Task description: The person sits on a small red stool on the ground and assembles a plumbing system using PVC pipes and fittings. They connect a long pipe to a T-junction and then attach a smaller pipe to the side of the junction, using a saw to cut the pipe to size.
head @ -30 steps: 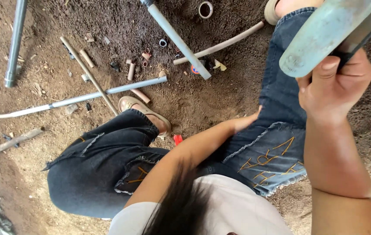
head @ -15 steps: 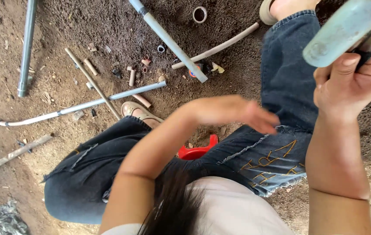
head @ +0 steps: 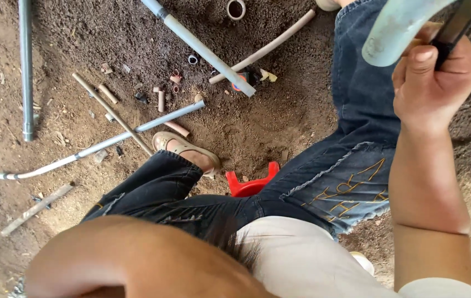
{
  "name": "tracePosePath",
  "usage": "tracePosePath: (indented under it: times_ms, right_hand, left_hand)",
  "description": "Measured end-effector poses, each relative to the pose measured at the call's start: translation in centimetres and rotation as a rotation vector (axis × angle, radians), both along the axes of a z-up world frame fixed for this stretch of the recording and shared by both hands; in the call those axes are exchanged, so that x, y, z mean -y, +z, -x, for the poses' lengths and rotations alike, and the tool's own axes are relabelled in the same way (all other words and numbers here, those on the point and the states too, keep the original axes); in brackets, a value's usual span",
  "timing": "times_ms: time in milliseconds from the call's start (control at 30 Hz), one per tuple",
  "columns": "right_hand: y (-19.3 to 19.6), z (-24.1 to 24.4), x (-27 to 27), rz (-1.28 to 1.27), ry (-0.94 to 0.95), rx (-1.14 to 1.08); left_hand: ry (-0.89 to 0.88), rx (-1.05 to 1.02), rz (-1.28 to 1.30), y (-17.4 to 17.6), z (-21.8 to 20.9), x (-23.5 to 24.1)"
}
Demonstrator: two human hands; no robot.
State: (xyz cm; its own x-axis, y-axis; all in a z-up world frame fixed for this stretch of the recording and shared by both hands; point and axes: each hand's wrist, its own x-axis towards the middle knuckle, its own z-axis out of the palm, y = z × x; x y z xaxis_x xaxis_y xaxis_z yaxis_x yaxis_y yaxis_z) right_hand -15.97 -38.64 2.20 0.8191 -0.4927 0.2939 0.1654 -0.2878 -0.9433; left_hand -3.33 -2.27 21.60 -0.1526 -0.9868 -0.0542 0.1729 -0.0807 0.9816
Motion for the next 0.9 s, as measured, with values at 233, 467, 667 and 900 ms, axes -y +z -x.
tracePosePath:
  times_ms: [233,467,667,900]
  right_hand:
    - [0.5,-0.8,-2.6,-0.065,0.028,-0.023]
    - [3.0,-5.2,-18.0,-0.502,0.349,-0.275]
    - [-0.3,-7.9,-24.5,0.203,0.377,-0.204]
    - [0.0,-8.7,-25.0,0.436,0.539,-0.381]
  left_hand:
    - [0.183,0.178,-0.179,1.4,-1.3,-3.6]
    - [0.623,0.432,-0.185,-10.5,-6.4,-5.8]
    - [0.856,-0.06,-0.268,-17.5,-7.4,-9.0]
    - [0.961,0.229,-0.512,-25.0,-7.5,-11.3]
